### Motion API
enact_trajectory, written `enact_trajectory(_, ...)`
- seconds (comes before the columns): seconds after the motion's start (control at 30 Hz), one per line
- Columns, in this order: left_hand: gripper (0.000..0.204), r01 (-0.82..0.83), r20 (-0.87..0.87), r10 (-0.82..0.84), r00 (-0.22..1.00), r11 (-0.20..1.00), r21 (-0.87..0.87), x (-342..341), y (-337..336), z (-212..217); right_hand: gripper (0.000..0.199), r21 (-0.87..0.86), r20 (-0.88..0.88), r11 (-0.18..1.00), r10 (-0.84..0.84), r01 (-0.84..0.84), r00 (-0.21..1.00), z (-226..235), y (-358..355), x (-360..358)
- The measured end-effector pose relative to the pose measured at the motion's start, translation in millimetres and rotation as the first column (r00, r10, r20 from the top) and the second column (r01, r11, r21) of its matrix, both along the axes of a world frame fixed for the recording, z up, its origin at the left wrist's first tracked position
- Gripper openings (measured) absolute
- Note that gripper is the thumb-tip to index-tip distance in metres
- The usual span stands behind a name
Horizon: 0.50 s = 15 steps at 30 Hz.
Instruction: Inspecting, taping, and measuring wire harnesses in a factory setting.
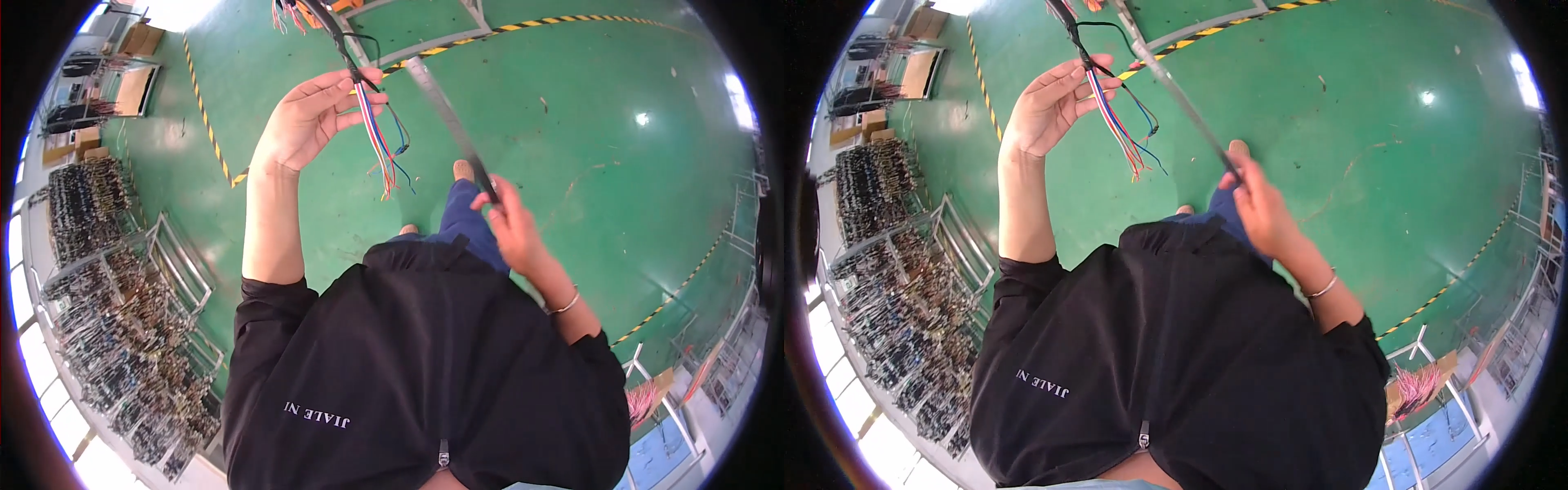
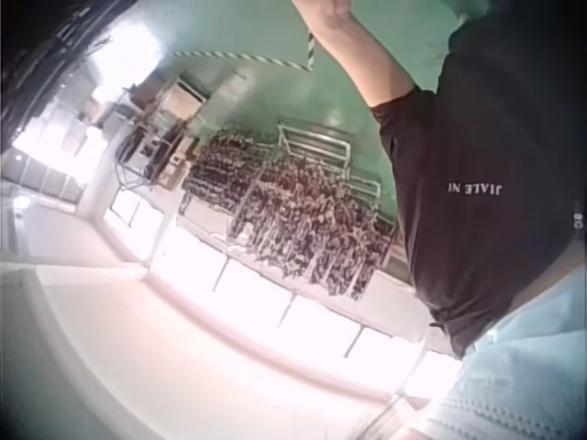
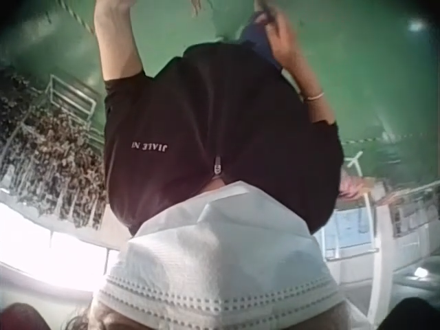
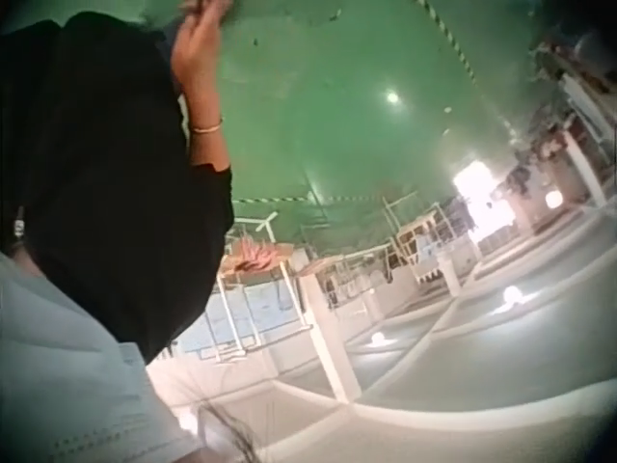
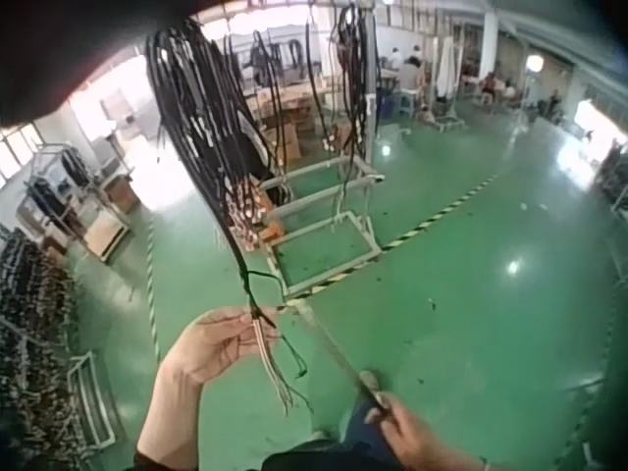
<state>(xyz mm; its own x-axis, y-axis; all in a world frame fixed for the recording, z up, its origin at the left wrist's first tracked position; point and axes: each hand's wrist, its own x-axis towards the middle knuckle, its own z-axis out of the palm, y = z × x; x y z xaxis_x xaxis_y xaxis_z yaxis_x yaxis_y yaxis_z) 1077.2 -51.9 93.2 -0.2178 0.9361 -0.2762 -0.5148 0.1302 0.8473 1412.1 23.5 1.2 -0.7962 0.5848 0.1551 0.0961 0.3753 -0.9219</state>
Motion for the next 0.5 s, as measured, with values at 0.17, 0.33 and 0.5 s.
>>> enact_trajectory(0.17,0.028,0.131,-0.008,-0.132,0.991,0.974,0.183,4,-12,2,0.043,-0.227,0.073,0.974,0.034,-0.016,0.997,39,-42,-21)
enact_trajectory(0.33,0.017,0.070,-0.066,-0.051,0.996,0.944,0.323,20,-14,15,0.042,-0.231,-0.175,0.968,-0.144,0.102,0.974,97,-56,-100)
enact_trajectory(0.5,0.011,0.000,0.017,-0.004,1.000,0.976,0.216,20,-18,32,0.021,-0.456,-0.208,0.885,-0.215,0.099,0.954,118,-42,-113)
